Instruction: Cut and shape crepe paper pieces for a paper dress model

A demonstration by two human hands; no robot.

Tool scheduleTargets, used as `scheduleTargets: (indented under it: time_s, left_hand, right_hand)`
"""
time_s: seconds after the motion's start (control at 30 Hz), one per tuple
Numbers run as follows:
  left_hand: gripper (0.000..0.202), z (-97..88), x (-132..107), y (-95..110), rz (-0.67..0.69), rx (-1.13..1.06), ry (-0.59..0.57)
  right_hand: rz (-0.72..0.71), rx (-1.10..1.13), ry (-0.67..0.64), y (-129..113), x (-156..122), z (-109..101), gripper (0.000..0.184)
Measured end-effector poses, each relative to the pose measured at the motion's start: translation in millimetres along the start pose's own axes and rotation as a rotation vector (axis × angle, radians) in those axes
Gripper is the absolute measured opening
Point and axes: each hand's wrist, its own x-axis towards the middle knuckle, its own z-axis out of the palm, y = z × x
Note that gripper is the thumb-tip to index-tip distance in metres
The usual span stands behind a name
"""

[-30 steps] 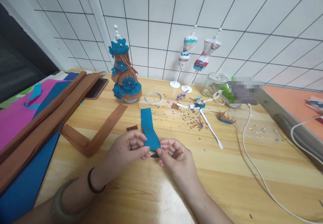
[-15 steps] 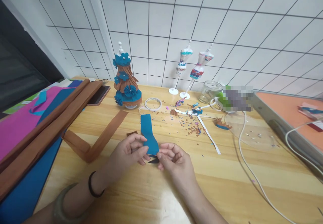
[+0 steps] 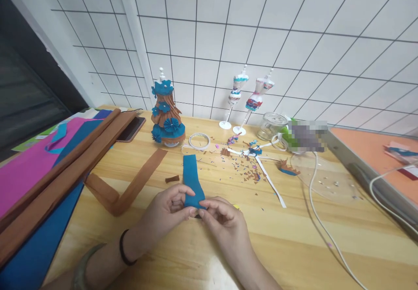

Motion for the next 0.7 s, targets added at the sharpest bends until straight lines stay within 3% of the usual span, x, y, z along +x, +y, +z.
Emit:
scheduleTargets:
  time_s: [0.13,0.33,0.7]
  left_hand:
    - [0.007,-1.6,-2.1,-3.1,0.049,0.102,0.022]
    - [0.010,-2.8,-1.4,0.1,0.102,0.197,0.045]
    - [0.007,-3.2,-2.9,8.3,0.138,0.281,0.075]
  right_hand:
    - [-0.134,-0.110,-0.005,-3.6,-0.5,-1.7,0.015]
    - [-0.301,-0.255,-0.033,-7.0,-0.3,-5.5,0.026]
    - [-0.330,-0.303,-0.062,-9.6,-0.9,-8.0,0.024]
